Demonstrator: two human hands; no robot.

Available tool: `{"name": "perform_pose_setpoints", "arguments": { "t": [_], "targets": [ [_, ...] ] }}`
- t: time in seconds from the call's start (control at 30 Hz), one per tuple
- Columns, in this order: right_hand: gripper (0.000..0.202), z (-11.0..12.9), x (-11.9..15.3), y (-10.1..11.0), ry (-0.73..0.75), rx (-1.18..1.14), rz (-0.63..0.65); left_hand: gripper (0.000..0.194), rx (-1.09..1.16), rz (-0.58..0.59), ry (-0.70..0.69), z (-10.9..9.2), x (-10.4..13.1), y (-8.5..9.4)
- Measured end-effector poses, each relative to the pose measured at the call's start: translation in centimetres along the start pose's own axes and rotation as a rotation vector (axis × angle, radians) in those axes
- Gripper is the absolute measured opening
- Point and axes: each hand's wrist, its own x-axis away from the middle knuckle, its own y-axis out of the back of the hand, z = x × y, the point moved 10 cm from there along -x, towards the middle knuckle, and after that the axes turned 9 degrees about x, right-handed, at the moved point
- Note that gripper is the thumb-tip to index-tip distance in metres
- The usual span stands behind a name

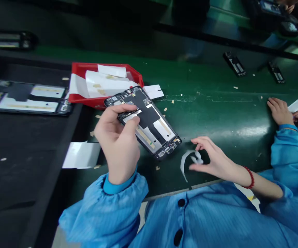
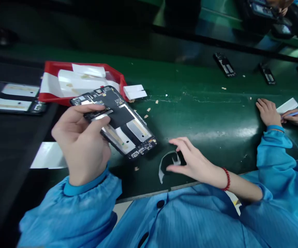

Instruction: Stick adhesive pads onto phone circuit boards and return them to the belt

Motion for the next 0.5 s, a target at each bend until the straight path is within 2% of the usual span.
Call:
{"name": "perform_pose_setpoints", "arguments": {
  "t": [0.07, 0.13, 0.2, 0.27, 0.4, 0.5],
  "targets": [
    [0.039, -0.4, -0.8, 0.0, -0.010, -0.072, -0.113, 0.018, -0.004, 0.009, -0.006, 0.2, 0.1, -0.2],
    [0.033, -0.3, -2.4, 1.1, 0.026, -0.110, -0.157, 0.017, -0.023, 0.018, -0.028, 0.1, 0.3, -0.3],
    [0.021, 0.6, -4.3, 2.9, 0.099, -0.134, -0.164, 0.014, -0.052, 0.061, -0.046, -0.2, 0.7, -0.8],
    [0.008, 2.0, -6.4, 4.4, 0.192, -0.091, -0.134, 0.016, -0.120, 0.152, -0.047, -0.3, 1.1, -1.8],
    [0.011, 4.8, -9.7, 5.5, 0.343, 0.094, -0.083, 0.040, -0.237, 0.393, -0.007, -0.1, 2.4, -4.3],
    [0.014, 6.3, -10.6, 5.4, 0.428, 0.080, -0.090, 0.020, -0.222, 0.468, -0.014, -0.2, 2.8, -5.1]
  ]
}}
